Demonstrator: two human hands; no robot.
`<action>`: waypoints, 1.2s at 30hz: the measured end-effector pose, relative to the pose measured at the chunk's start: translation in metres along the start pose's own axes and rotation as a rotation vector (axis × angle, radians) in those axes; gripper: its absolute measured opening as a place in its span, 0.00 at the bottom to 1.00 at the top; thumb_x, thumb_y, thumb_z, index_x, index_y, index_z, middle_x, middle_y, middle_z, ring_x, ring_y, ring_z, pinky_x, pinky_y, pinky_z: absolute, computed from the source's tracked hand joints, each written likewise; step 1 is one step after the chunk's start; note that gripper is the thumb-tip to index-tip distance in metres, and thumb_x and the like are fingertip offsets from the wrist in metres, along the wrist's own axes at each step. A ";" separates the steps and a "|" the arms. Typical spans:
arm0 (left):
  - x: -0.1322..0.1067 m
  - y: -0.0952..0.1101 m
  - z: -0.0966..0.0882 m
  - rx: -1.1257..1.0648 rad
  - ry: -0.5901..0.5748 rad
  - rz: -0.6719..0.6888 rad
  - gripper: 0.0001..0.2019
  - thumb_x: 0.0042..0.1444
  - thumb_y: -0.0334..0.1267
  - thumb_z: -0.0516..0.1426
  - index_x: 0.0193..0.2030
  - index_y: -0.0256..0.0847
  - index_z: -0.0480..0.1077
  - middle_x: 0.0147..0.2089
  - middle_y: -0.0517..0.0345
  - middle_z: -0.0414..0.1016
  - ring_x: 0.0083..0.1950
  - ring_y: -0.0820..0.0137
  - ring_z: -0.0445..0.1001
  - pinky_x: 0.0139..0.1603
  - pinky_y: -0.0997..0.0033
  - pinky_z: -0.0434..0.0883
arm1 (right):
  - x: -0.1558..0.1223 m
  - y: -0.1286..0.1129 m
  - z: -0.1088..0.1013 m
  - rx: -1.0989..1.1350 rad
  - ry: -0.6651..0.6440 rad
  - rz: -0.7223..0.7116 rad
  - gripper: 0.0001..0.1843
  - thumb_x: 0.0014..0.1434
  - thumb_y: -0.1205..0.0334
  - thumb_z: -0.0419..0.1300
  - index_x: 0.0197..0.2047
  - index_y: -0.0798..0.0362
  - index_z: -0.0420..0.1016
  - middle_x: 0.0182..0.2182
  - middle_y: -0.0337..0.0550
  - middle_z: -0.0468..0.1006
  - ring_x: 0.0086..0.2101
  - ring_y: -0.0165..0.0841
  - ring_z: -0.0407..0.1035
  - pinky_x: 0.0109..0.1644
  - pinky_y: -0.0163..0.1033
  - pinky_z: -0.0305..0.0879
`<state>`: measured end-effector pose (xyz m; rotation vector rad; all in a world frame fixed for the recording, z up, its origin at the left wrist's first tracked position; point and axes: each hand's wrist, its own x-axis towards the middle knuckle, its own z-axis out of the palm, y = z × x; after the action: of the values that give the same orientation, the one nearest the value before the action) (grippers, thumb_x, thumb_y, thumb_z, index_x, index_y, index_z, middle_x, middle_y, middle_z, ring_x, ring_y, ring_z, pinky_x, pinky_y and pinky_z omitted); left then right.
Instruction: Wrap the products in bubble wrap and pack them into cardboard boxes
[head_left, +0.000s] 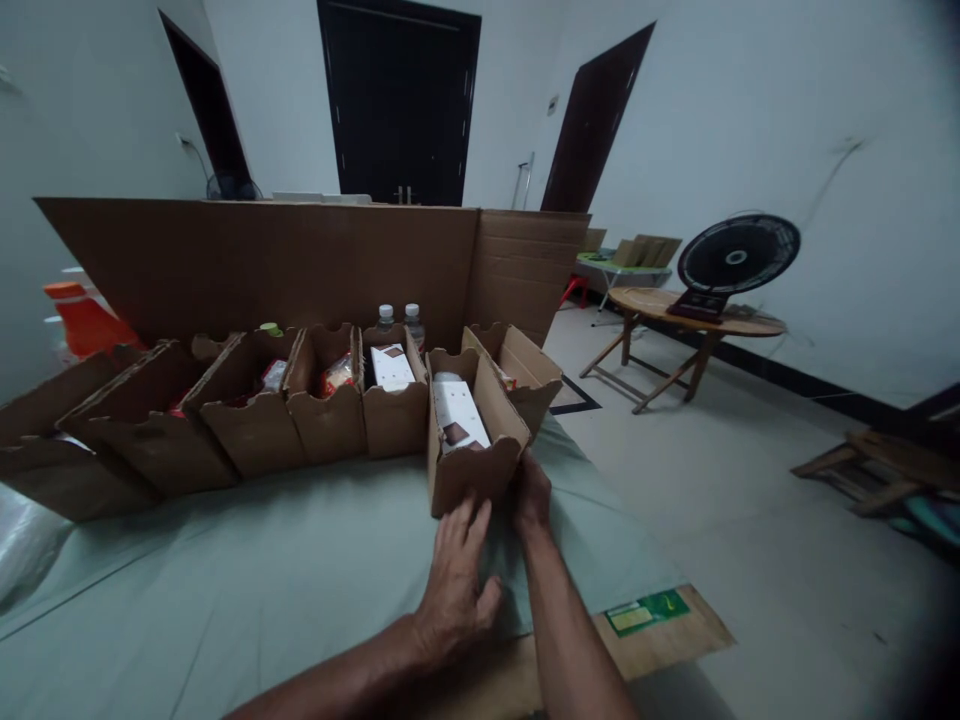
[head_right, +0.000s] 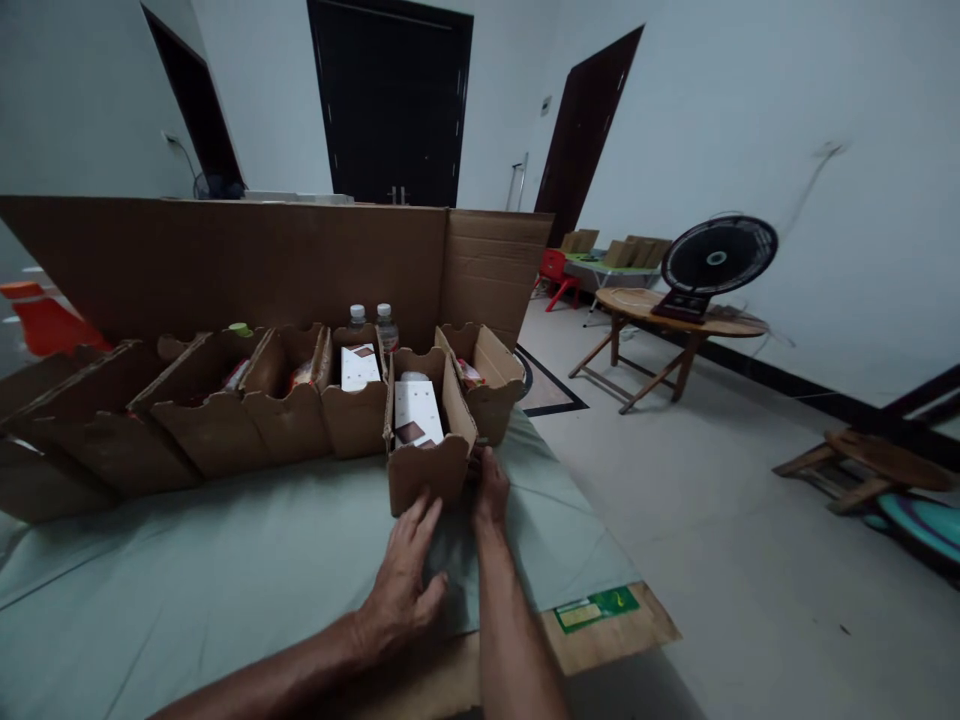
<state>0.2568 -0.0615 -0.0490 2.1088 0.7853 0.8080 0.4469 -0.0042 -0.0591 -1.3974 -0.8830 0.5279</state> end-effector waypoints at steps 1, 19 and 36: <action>0.010 -0.004 -0.002 0.034 -0.013 0.009 0.45 0.46 0.29 0.55 0.74 0.39 0.51 0.79 0.48 0.41 0.78 0.50 0.43 0.76 0.45 0.44 | 0.000 0.001 0.001 0.024 0.046 0.027 0.35 0.67 0.36 0.45 0.50 0.59 0.75 0.42 0.52 0.81 0.35 0.39 0.76 0.36 0.44 0.74; 0.023 -0.036 -0.050 0.376 -0.331 0.135 0.29 0.60 0.50 0.58 0.65 0.38 0.66 0.72 0.38 0.60 0.73 0.46 0.56 0.72 0.38 0.51 | 0.002 0.002 0.015 -0.002 0.157 0.080 0.33 0.51 0.31 0.56 0.35 0.55 0.81 0.35 0.51 0.84 0.34 0.41 0.77 0.31 0.39 0.67; -0.117 -0.068 -0.117 -0.033 0.168 0.021 0.11 0.59 0.35 0.54 0.45 0.42 0.75 0.41 0.52 0.81 0.44 0.62 0.78 0.48 0.62 0.74 | -0.001 -0.094 0.101 -0.406 -0.132 -0.306 0.27 0.61 0.51 0.50 0.58 0.54 0.72 0.32 0.43 0.82 0.27 0.32 0.75 0.36 0.38 0.73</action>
<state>0.0797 -0.0620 -0.0746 2.0417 0.8329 1.0128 0.3503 0.0444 0.0264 -1.5617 -1.3397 0.2130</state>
